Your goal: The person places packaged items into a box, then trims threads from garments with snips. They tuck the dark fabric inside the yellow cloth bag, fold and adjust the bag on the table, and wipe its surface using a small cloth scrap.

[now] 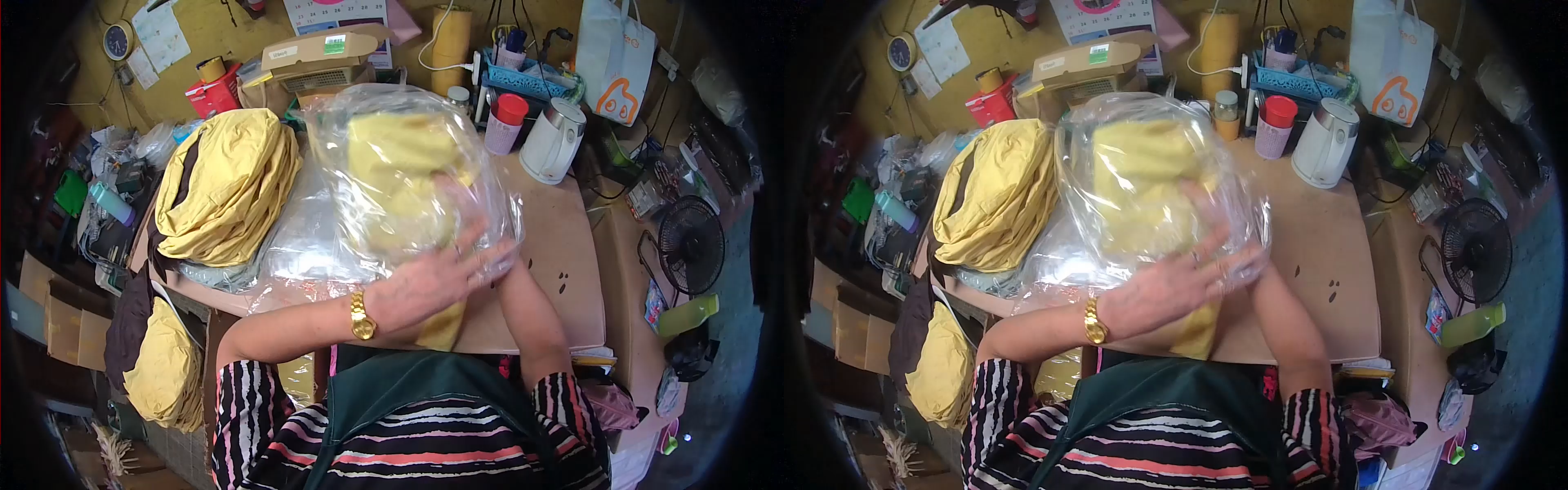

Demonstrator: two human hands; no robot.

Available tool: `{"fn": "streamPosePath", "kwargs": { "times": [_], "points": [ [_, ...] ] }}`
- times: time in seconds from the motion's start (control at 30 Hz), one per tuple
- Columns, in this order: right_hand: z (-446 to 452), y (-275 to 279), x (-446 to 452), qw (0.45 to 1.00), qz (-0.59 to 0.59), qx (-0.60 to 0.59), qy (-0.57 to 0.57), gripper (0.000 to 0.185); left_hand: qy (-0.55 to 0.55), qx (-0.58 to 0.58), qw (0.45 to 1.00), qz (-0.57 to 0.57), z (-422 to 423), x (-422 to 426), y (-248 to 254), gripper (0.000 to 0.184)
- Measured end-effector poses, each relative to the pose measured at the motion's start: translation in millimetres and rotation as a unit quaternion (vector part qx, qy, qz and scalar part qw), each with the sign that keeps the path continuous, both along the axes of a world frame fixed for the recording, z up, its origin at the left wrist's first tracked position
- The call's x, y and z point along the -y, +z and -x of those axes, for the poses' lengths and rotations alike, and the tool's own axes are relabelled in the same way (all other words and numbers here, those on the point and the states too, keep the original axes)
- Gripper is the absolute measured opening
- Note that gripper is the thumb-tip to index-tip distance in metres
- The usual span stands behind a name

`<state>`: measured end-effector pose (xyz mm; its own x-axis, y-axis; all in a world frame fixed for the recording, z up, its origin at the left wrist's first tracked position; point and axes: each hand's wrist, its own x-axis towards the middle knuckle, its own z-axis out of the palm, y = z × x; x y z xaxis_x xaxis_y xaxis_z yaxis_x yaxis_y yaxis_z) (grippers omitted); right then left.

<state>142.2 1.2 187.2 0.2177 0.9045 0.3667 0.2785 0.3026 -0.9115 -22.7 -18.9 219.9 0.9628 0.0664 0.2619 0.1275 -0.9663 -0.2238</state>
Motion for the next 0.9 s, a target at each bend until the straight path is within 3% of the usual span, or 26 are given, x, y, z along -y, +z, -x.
{"fn": "streamPosePath", "kwargs": {
  "times": [0.1, 0.17, 0.2, 0.27, 0.3, 0.33, 0.37, 0.4, 0.43, 0.47, 0.5, 0.53, 0.57, 0.6, 0.63, 0.67, 0.7, 0.73, 0.77, 0.8, 0.83, 0.87, 0.9],
  "points": [
    [6, 6, 1, 0.984, -0.010, -0.178, -0.014, 0.047, -0.078, 0.053, 0.995, -0.035, 14, 3, -7, 0.077],
    [3, 10, 5, 0.965, -0.007, -0.258, -0.049, 0.047, -0.115, 0.297, 0.945, -0.069, 40, -20, -25, 0.058],
    [-3, 13, 6, 0.959, -0.010, -0.276, -0.070, 0.047, -0.038, 0.314, 0.944, -0.088, 60, -53, -66, 0.047],
    [-23, 18, 3, 0.955, -0.021, -0.278, -0.101, 0.047, 0.115, 0.381, 0.911, -0.112, 68, -72, -55, 0.030],
    [-33, 18, 0, 0.956, -0.028, -0.271, -0.112, 0.048, 0.191, 0.429, 0.875, -0.116, 63, -60, -12, 0.025],
    [-51, 16, -8, 0.966, -0.058, -0.229, -0.108, 0.047, 0.189, 0.428, 0.876, -0.115, 60, -61, -25, 0.025],
    [-69, 14, -16, 0.973, -0.089, -0.188, -0.104, 0.046, 0.181, 0.378, 0.904, 0.083, 57, -64, -50, 0.022],
    [-77, 19, -15, 0.977, -0.118, -0.145, -0.098, 0.045, 0.166, 0.313, 0.893, 0.277, 54, -60, -66, 0.020],
    [-86, 24, -13, 0.979, -0.149, -0.102, -0.093, 0.044, 0.141, 0.253, 0.875, 0.387, 44, -37, -74, 0.021],
    [-88, 48, -2, 0.994, -0.042, -0.038, -0.097, 0.041, 0.113, 0.190, 0.843, 0.490, 34, -10, -81, 0.022],
    [-90, 60, 7, 0.992, 0.069, 0.027, -0.101, 0.038, 0.168, 0.087, 0.850, 0.492, 32, 12, -76, 0.025],
    [-88, 58, 9, 0.991, 0.072, 0.026, -0.107, 0.038, 0.140, 0.067, 0.838, 0.524, 30, 28, -52, 0.030],
    [-84, 57, 9, 0.973, 0.128, 0.191, -0.014, 0.035, 0.134, 0.062, 0.839, 0.524, 29, 30, -69, 0.030],
    [-84, 57, 10, 0.915, 0.183, 0.350, 0.081, 0.034, 0.074, 0.132, 0.836, 0.527, 28, 30, -98, 0.031],
    [-83, 36, 9, 0.937, 0.127, 0.247, 0.213, 0.040, 0.016, 0.203, 0.826, 0.526, 26, 31, -109, 0.032],
    [-94, 29, 8, 0.922, 0.164, 0.224, 0.271, 0.041, 0.087, 0.072, 0.812, 0.572, 35, 27, -116, 0.037],
    [-97, 25, 6, 0.912, 0.184, 0.210, 0.302, 0.042, 0.086, 0.073, 0.810, 0.576, 40, 27, -113, 0.037],
    [-100, 21, 5, 0.900, 0.206, 0.196, 0.331, 0.043, 0.086, -0.036, 0.824, 0.558, 45, 28, -107, 0.041],
    [-101, 11, 1, 0.894, 0.236, 0.336, 0.180, 0.045, 0.085, -0.146, 0.829, 0.533, 52, 28, -103, 0.045],
    [-102, 0, -4, 0.848, 0.255, 0.464, 0.020, 0.047, -0.009, -0.088, 0.834, 0.545, 63, 25, -141, 0.045],
    [-104, -27, -9, 0.849, 0.257, 0.462, 0.021, 0.047, -0.009, -0.089, 0.832, 0.547, 75, 22, -135, 0.045],
    [-107, -62, -14, 0.748, 0.164, 0.636, -0.091, 0.049, -0.020, -0.090, 0.818, 0.567, 87, 19, -118, 0.044],
    [-103, -74, -11, 0.680, 0.112, 0.711, -0.141, 0.051, -0.032, -0.092, 0.803, 0.587, 100, 16, -97, 0.044]
  ]
}}
